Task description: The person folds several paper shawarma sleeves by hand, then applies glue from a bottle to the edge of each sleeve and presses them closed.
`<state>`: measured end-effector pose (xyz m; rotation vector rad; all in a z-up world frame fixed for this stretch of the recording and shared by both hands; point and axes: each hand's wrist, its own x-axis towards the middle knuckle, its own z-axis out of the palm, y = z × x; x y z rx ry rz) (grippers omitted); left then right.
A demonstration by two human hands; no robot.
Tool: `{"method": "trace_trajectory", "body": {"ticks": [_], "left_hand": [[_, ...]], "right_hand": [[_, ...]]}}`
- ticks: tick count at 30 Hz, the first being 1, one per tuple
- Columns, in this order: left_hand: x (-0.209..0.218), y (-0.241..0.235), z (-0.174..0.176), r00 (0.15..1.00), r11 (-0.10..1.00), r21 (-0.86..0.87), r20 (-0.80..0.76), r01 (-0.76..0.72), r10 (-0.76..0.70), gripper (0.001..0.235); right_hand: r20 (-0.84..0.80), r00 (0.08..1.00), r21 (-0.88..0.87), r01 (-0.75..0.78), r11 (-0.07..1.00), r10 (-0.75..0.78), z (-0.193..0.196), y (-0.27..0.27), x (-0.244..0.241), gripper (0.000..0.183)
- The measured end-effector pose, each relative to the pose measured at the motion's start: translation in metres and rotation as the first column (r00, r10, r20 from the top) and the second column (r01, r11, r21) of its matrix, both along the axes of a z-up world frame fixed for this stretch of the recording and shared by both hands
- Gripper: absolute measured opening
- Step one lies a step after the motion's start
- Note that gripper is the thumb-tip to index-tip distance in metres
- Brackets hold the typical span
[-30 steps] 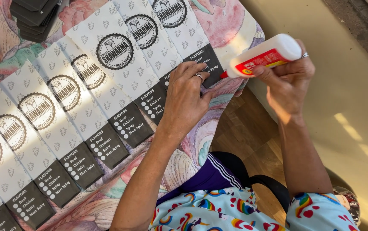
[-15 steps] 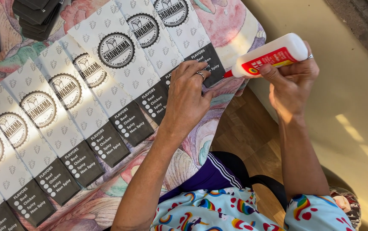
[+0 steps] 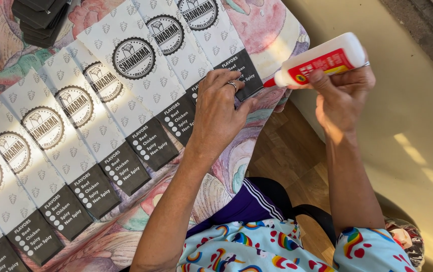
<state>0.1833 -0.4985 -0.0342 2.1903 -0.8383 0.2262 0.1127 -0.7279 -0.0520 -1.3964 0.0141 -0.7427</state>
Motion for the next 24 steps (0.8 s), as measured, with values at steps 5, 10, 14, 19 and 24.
{"method": "trace_trajectory", "body": {"ticks": [5,10,14,19,24], "left_hand": [[0.001,-0.004,0.002,0.999,0.999,-0.036,-0.028,-0.040,0.039,0.025],[0.004,-0.009,0.000,0.992,0.992,-0.082,-0.091,-0.093,0.086,0.017],[0.006,-0.006,0.000,0.995,0.994,-0.093,-0.086,-0.063,0.055,0.018],[0.009,-0.004,-0.003,0.999,0.996,-0.084,-0.042,-0.029,0.026,0.026],[0.008,0.001,0.009,0.996,0.999,-0.027,-0.084,0.032,-0.034,0.025]], "right_hand": [[0.066,0.997,0.052,-0.053,0.997,0.050,0.004,0.005,-0.003,0.028],[0.093,0.996,-0.017,-0.007,1.000,0.008,-0.004,0.018,0.003,0.045],[0.023,0.995,-0.026,-0.095,0.995,0.095,0.008,0.040,0.004,0.044],[0.093,0.992,0.034,-0.092,0.995,0.089,-0.012,0.022,0.006,0.044],[0.020,0.998,0.072,-0.054,0.996,0.053,0.014,0.016,-0.003,0.028]]}}
